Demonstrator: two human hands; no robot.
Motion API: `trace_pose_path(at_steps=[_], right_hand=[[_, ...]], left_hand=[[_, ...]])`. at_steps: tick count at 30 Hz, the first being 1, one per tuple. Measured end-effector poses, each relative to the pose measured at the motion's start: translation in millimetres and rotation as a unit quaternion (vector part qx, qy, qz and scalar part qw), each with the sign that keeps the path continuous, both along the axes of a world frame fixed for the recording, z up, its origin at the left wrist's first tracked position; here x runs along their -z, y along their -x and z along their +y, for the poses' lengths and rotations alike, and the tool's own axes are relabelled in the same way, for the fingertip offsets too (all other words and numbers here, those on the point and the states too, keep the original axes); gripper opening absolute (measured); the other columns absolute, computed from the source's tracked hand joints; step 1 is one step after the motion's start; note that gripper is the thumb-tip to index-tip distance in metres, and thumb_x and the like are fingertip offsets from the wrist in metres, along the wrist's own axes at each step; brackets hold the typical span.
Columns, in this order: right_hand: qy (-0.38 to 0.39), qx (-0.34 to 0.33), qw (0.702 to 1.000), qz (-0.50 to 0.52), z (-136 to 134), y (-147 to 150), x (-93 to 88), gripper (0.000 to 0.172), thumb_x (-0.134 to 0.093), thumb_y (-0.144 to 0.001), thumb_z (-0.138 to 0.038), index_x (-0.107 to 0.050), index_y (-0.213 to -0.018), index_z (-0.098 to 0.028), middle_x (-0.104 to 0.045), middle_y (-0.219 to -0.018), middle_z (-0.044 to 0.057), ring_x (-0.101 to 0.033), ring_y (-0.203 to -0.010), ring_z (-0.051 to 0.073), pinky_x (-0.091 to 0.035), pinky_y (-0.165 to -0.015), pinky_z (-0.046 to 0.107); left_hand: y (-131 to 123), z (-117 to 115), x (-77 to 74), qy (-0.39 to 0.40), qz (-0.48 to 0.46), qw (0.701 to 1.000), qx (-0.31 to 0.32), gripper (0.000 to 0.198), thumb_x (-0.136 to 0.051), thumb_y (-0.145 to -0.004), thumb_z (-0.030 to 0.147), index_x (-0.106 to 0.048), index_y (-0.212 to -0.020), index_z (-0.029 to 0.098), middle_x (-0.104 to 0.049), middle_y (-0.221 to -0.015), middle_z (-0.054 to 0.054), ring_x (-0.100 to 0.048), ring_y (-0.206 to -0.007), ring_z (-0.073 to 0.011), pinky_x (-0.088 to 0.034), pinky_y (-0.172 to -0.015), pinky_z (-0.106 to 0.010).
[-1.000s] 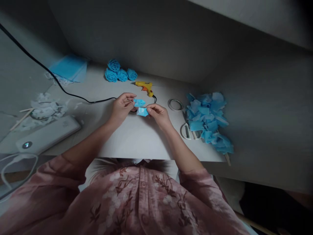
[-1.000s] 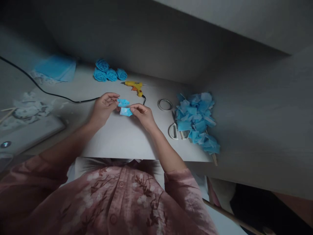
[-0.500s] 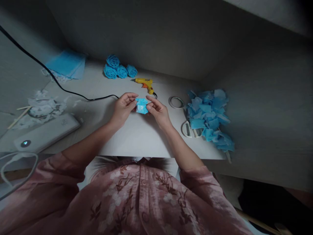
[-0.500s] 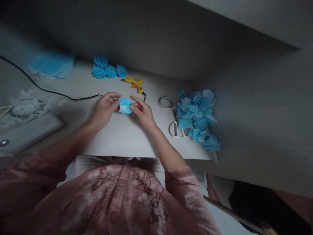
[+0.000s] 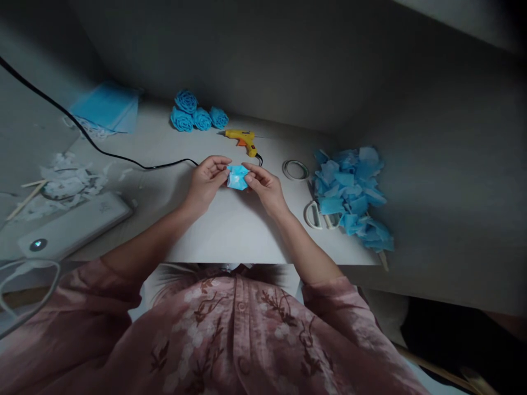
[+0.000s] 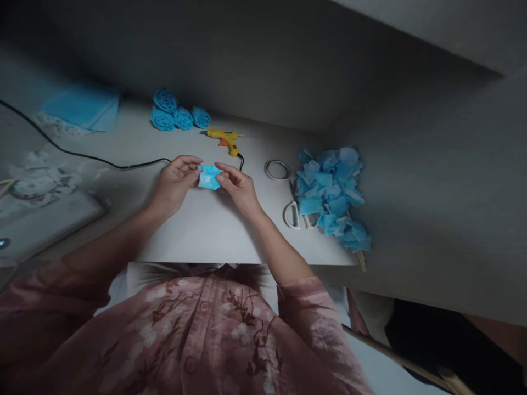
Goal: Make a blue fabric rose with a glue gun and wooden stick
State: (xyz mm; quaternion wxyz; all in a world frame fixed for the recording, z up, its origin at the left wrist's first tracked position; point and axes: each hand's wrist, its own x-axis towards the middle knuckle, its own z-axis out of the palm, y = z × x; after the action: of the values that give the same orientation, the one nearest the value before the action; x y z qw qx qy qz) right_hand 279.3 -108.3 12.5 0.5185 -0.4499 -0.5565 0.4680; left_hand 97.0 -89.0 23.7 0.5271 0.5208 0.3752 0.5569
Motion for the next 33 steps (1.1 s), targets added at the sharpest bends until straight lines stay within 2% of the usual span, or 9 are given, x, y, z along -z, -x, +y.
trace_pose_path(at_steps=[5, 12, 15, 18, 22, 27, 33], right_hand=[[0.0, 0.005, 1.0, 0.009, 0.3, 0.6, -0.2, 0.055, -0.08, -0.079, -0.064, -0.077, -0.117, -0.025, -0.07, -0.09, 0.002, -0.058, -0.079, 0.015, -0.054, -0.07, 0.031], [0.011, 0.013, 1.0, 0.023, 0.2, 1.7, -3.0, 0.049, -0.082, -0.075, -0.067, -0.074, -0.09, -0.021, -0.065, -0.078, -0.001, -0.054, -0.069, 0.012, -0.052, -0.068, 0.029], [0.012, 0.026, 0.999, 0.029, 0.3, 1.9, -4.3, 0.052, -0.083, -0.072, -0.07, -0.073, -0.088, -0.022, -0.064, -0.076, -0.001, -0.054, -0.069, 0.012, -0.051, -0.067, 0.029], [0.012, 0.029, 0.999, 0.037, 0.4, 2.0, -4.2, 0.052, -0.085, -0.07, -0.07, -0.072, -0.087, -0.022, -0.063, -0.075, -0.001, -0.053, -0.069, 0.013, -0.05, -0.066, 0.03], [0.001, 0.022, 0.999, 0.036, -0.2, 2.2, -3.1, 0.049, -0.084, -0.073, -0.067, -0.072, -0.086, -0.022, -0.061, -0.074, -0.002, -0.053, -0.069, 0.012, -0.049, -0.066, 0.029], [-0.001, 0.011, 1.0, 0.02, -2.6, 2.3, -8.0, 0.048, -0.079, -0.078, -0.068, -0.072, -0.087, -0.022, -0.062, -0.078, -0.001, -0.055, -0.074, 0.014, -0.051, -0.07, 0.029], [0.023, 0.017, 0.999, 0.02, -2.9, 1.4, -12.3, 0.058, -0.077, -0.078, -0.07, -0.071, -0.114, -0.025, -0.068, -0.099, 0.003, -0.063, -0.093, 0.019, -0.055, -0.076, 0.031]], left_hand=[[-0.1, 0.3, 1.0, -0.002, 0.007, 1.0, 0.008, 0.023, -0.074, -0.082, 0.025, -0.066, -0.102, 0.019, -0.067, -0.091, -0.003, -0.065, -0.078, -0.0144, -0.054, -0.065, -0.024], [-0.6, -1.5, -2.2, 0.02, -0.009, 0.999, 0.039, 0.026, -0.073, -0.082, 0.029, -0.065, -0.104, 0.02, -0.064, -0.086, -0.001, -0.063, -0.073, -0.0132, -0.055, -0.061, -0.023], [1.4, -2.1, -4.1, 0.033, -0.015, 0.998, 0.056, 0.026, -0.07, -0.088, 0.037, -0.064, -0.107, 0.021, -0.063, -0.083, -0.001, -0.063, -0.072, -0.014, -0.056, -0.059, -0.024], [3.3, -0.7, -4.0, 0.025, -0.004, 0.998, 0.066, 0.032, -0.073, -0.086, 0.039, -0.063, -0.11, 0.022, -0.063, -0.082, 0.0, -0.063, -0.071, -0.0145, -0.054, -0.057, -0.023], [3.7, 2.7, -1.8, 0.006, 0.018, 0.998, 0.063, 0.04, -0.077, -0.075, 0.026, -0.063, -0.112, 0.021, -0.064, -0.082, 0.002, -0.062, -0.068, -0.0127, -0.052, -0.058, -0.022], [3.8, 5.1, -1.1, 0.009, 0.018, 0.999, 0.041, 0.036, -0.071, -0.073, 0.018, -0.064, -0.109, 0.02, -0.064, -0.079, 0.002, -0.061, -0.067, -0.0114, -0.051, -0.062, -0.021], [3.5, 3.5, -3.0, -0.003, 0.032, 0.999, 0.023, 0.034, -0.069, -0.075, 0.015, -0.064, -0.109, 0.021, -0.063, -0.079, 0.003, -0.06, -0.069, -0.0118, -0.05, -0.063, -0.022]])
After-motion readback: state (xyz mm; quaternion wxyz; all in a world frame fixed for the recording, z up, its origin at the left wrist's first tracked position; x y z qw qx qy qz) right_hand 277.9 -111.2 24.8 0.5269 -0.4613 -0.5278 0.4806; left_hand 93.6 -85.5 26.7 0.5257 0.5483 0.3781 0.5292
